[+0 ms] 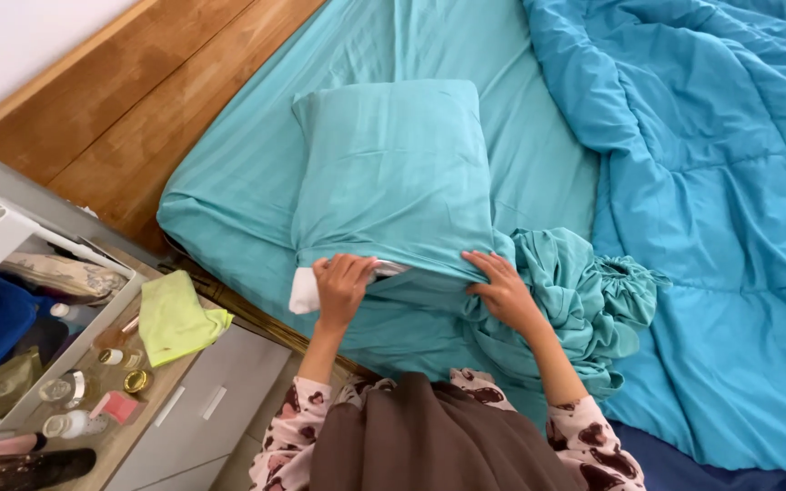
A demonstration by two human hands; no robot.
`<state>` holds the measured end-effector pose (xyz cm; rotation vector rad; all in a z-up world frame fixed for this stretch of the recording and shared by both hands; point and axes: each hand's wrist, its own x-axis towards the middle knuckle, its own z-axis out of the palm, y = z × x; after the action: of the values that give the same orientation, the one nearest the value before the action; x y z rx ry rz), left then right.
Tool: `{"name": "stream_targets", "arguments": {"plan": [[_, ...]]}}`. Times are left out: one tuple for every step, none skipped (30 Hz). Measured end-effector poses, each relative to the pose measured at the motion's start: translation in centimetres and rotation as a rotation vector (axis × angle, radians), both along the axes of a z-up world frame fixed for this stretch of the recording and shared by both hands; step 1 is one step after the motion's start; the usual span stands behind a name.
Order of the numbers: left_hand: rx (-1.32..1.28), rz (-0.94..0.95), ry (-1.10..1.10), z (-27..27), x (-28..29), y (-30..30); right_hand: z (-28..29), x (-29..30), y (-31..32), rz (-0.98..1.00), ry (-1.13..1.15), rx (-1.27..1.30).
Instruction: The person removes a teal pillowcase from a long cylindrical pillow by pulling the fabric off the pillow. They then remove a matching teal pillowcase from a standard rectangular pillow, leaving both pillows exposed on the bed.
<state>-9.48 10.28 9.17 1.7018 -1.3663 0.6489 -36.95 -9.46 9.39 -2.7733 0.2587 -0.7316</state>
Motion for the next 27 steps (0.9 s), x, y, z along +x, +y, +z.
{"name": "stream_targets", "arguments": {"plan": [[0.004, -0.005, -0.002, 0.2, 0.5, 1.0, 0.3, -0.8, -0.5, -0.005, -0.002, 0.004], [0.018, 0.056, -0.009, 0.5, 1.0, 2.0, 0.6, -1.7, -1.0, -0.096, -0.025, 0.094], [0.032, 0.116, -0.017, 0.7, 1.6, 3.0, 0.9, -2.6, -1.5, -0.188, -0.049, 0.185], [0.035, 0.111, -0.017, 0.4, 1.9, 3.3, 0.8, -2.2, -1.9, -0.192, -0.049, 0.188], [0.032, 0.148, -0.015, 0.2, 2.2, 3.7, 0.7, -1.8, -2.3, -0.309, -0.031, 0.300], [0.028, 0.189, -0.013, 0.0, 2.5, 4.2, 0.6, -1.4, -2.7, -0.421, -0.011, 0.411], [0.029, 0.189, -0.013, -0.8, 2.5, 3.9, -2.0, -0.2, -4.2, -0.421, -0.011, 0.412], [0.041, 0.197, 0.006, -1.7, 2.3, 3.8, -4.8, 0.8, -5.6, -0.378, -0.032, 0.545], [0.053, 0.205, 0.025, -2.6, 2.2, 3.7, -7.6, 1.9, -6.9, -0.336, -0.053, 0.677], [0.058, 0.209, 0.028, -3.2, 1.7, 3.7, -11.5, 2.6, -7.6, -0.333, -0.048, 0.681], [0.086, 0.185, 0.059, -3.8, 1.3, 3.7, -15.4, 3.4, -8.2, -0.313, -0.024, 0.554], [0.109, 0.164, 0.088, -4.3, 1.2, 3.4, -19.2, 4.5, -9.2, -0.287, -0.002, 0.422], [0.108, 0.171, 0.089, -4.7, 0.8, 3.4, -18.2, 4.9, -8.0, -0.280, 0.000, 0.421], [0.126, 0.132, 0.141, -5.2, 0.4, 3.6, -17.3, 5.4, -6.6, -0.410, 0.124, 0.159], [0.144, 0.094, 0.193, -5.7, 0.0, 3.9, -16.4, 5.9, -5.1, -0.532, 0.243, -0.109], [0.141, 0.109, 0.194, -5.8, -0.4, 3.9, -12.6, 6.0, -3.1, -0.516, 0.242, -0.112], [0.159, 0.107, 0.207, -5.9, -0.8, 4.0, -8.8, 6.1, -1.1, -0.532, 0.147, -0.151], [0.178, 0.104, 0.220, -6.0, -1.2, 4.1, -5.0, 6.1, 1.1, -0.546, 0.051, -0.187], [0.176, 0.119, 0.223, -5.5, -1.6, 3.7, -4.5, 6.4, 2.2, -0.530, 0.051, -0.188], [0.209, 0.028, 0.169, -5.1, -2.2, 3.5, -4.1, 6.3, 3.5, -0.421, -0.096, -0.030], [0.242, -0.065, 0.115, -4.7, -2.9, 3.2, -3.7, 6.1, 4.8, -0.311, -0.241, 0.130], [0.243, -0.062, 0.116, -5.0, -2.9, 2.7, -4.0, 6.4, 5.5, -0.308, -0.240, 0.131], [0.246, -0.082, 0.006, -5.2, -3.0, 2.2, -4.2, 6.7, 6.2, -0.066, -0.130, 0.115], [0.248, -0.107, -0.109, -5.3, -2.9, 1.5, -4.4, 7.2, 6.8, 0.170, -0.026, 0.095], [0.248, -0.110, -0.114, -6.5, -2.4, 0.9, -4.5, 7.3, 7.1, 0.167, -0.030, 0.095], [0.227, -0.090, -0.126, -7.7, -2.0, 0.3, -4.6, 7.3, 7.3, 0.111, -0.026, 0.021], [0.207, -0.070, -0.138, -9.0, -1.6, -0.3, -4.6, 7.4, 7.5, 0.056, -0.021, -0.052]]}}
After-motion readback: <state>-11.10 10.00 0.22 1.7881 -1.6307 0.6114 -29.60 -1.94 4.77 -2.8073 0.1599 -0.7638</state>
